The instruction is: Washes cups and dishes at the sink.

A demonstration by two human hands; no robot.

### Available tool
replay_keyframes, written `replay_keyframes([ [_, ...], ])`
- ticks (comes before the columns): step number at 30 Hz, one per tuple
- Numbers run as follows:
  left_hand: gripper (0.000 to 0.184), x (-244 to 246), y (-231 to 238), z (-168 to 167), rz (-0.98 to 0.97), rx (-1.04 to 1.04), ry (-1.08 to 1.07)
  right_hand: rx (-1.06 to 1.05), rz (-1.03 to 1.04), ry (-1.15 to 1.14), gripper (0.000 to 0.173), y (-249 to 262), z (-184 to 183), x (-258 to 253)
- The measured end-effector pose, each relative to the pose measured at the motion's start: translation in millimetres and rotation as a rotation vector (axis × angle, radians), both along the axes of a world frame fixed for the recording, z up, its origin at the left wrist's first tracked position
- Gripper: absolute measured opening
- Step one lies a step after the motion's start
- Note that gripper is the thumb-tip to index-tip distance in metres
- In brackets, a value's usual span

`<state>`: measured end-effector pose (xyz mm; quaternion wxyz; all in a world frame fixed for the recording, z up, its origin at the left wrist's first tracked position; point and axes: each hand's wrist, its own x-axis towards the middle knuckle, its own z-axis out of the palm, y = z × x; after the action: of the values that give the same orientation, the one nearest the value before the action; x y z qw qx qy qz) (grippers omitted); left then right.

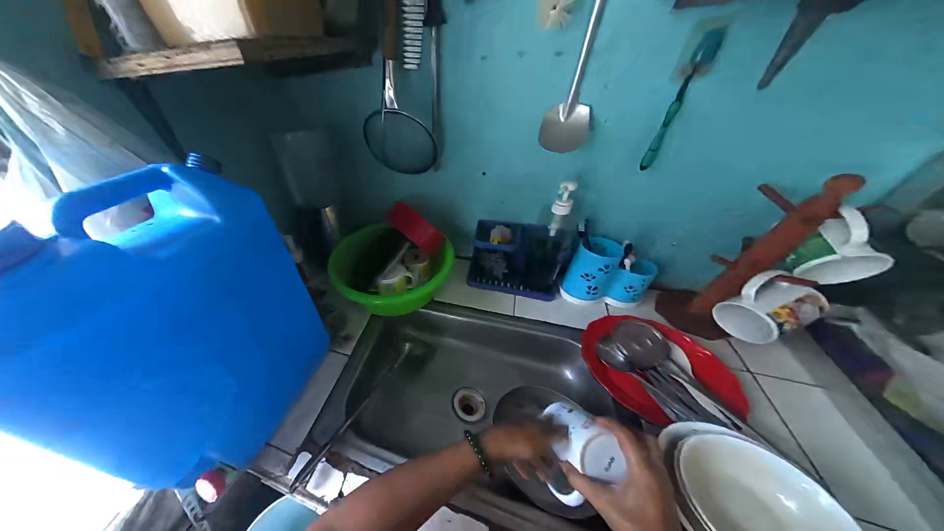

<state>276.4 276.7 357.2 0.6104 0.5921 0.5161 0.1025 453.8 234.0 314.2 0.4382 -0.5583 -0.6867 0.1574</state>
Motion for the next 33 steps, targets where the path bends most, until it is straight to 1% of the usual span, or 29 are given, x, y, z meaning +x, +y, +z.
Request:
replay_keyframes([
  [2, 0.046, -15, 3, 10, -0.183, 0.250, 0.210, -0.017, 0.006, 0.012, 0.082, 5, 1, 3],
  [3, 0.045, -23, 2, 14, -0.257, 0.342, 0.297, -0.023, 0.005, 0.012, 0.083, 8, 1, 3],
  [5, 0.053, -41, 0, 20, -0.323, 0.410, 0.473, -0.030, 0.002, 0.007, 0.085, 13, 2, 2],
  [6, 0.054, -51, 1, 23, -0.305, 0.428, 0.523, -0.031, 0.004, 0.007, 0.087, 15, 2, 1],
  [7, 0.052, -63, 4, 26, -0.254, 0.473, 0.534, -0.036, 0.012, 0.015, 0.088, 17, 2, 1],
  [10, 0.039, -104, 27, 33, -0.006, 0.756, 0.492, -0.044, 0.032, 0.047, 0.090, 22, 4, -1],
  [13, 0.036, -140, 64, 49, 0.389, 0.961, 0.416, -0.068, 0.054, 0.062, 0.089, 27, 10, -5],
  [15, 0.034, -164, 98, 53, 0.617, 1.081, 0.450, -0.073, 0.069, 0.055, 0.090, 31, 14, -8],
  [16, 0.032, -176, 114, 55, 0.673, 1.107, 0.475, -0.077, 0.072, 0.056, 0.089, 32, 16, -11],
  [17, 0.028, -186, 129, 57, 0.684, 1.125, 0.504, -0.079, 0.074, 0.057, 0.089, 33, 19, -14],
  [19, 0.023, -203, 153, 61, 0.600, 1.089, 0.612, -0.088, 0.084, 0.061, 0.088, 35, 24, -21],
  [22, 0.030, -216, 176, 61, 0.425, 0.986, 0.866, -0.081, 0.093, 0.049, 0.087, 40, 26, -26],
  [24, 0.030, -221, 184, 61, 0.346, 1.036, 0.955, -0.068, 0.112, 0.064, 0.086, 45, 27, -30],
  [26, 0.038, -227, 195, 59, 0.263, 1.125, 1.017, -0.064, 0.134, 0.072, 0.086, 51, 30, -36],
  [28, 0.048, -231, 205, 57, 0.224, 1.157, 1.001, -0.046, 0.164, 0.059, 0.086, 61, 28, -41],
  [29, 0.048, -230, 208, 57, 0.227, 1.158, 0.978, -0.029, 0.175, 0.047, 0.087, 66, 27, -44],
  [30, 0.045, -228, 209, 58, 0.232, 1.181, 0.956, -0.008, 0.184, 0.039, 0.086, 71, 26, -48],
  [33, 0.025, -221, 203, 50, 0.208, 1.472, 0.877, 0.032, 0.198, 0.042, 0.086, 81, 27, -59],
])
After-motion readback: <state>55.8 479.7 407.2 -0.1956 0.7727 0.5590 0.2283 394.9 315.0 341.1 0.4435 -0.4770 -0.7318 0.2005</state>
